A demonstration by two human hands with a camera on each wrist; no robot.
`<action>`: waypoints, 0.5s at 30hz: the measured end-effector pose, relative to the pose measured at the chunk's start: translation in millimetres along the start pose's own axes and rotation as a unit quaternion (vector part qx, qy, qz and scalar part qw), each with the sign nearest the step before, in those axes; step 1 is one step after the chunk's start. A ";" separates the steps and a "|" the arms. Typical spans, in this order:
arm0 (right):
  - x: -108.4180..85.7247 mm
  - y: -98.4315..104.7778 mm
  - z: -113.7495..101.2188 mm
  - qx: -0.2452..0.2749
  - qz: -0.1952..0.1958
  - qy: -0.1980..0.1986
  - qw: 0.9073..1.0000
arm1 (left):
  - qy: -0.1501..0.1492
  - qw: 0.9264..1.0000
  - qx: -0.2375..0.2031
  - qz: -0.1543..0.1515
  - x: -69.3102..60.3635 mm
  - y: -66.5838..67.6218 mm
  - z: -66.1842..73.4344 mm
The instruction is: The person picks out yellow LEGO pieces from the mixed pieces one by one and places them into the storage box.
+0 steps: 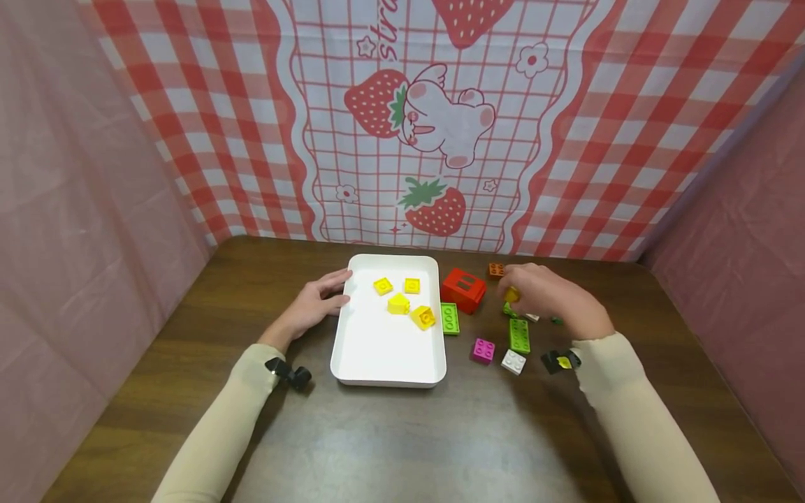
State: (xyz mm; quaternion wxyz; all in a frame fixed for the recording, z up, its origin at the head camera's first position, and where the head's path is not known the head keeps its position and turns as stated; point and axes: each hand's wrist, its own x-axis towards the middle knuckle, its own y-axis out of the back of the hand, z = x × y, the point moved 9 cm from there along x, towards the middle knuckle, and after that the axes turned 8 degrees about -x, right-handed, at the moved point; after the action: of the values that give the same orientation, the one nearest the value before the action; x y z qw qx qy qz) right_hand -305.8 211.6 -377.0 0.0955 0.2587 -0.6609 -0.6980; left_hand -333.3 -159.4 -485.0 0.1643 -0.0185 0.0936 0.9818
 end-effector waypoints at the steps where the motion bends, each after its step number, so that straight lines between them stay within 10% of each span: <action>1: 0.7 0.3 -0.7 -0.003 0.001 0.002 1.000 | 0.000 1.000 0.000 0.000 0.0 -0.1 0.1; 15: 10.2 4.9 -11.0 -0.013 0.022 0.021 0.999 | 0.001 1.000 0.004 0.000 1.0 0.7 -0.9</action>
State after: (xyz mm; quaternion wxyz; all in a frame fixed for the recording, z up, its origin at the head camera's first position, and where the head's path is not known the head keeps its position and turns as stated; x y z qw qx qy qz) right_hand -310.1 196.6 -374.5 0.1277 0.2572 -0.6548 -0.6991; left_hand -334.5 -159.8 -485.8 0.1647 -0.0191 0.0977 0.9813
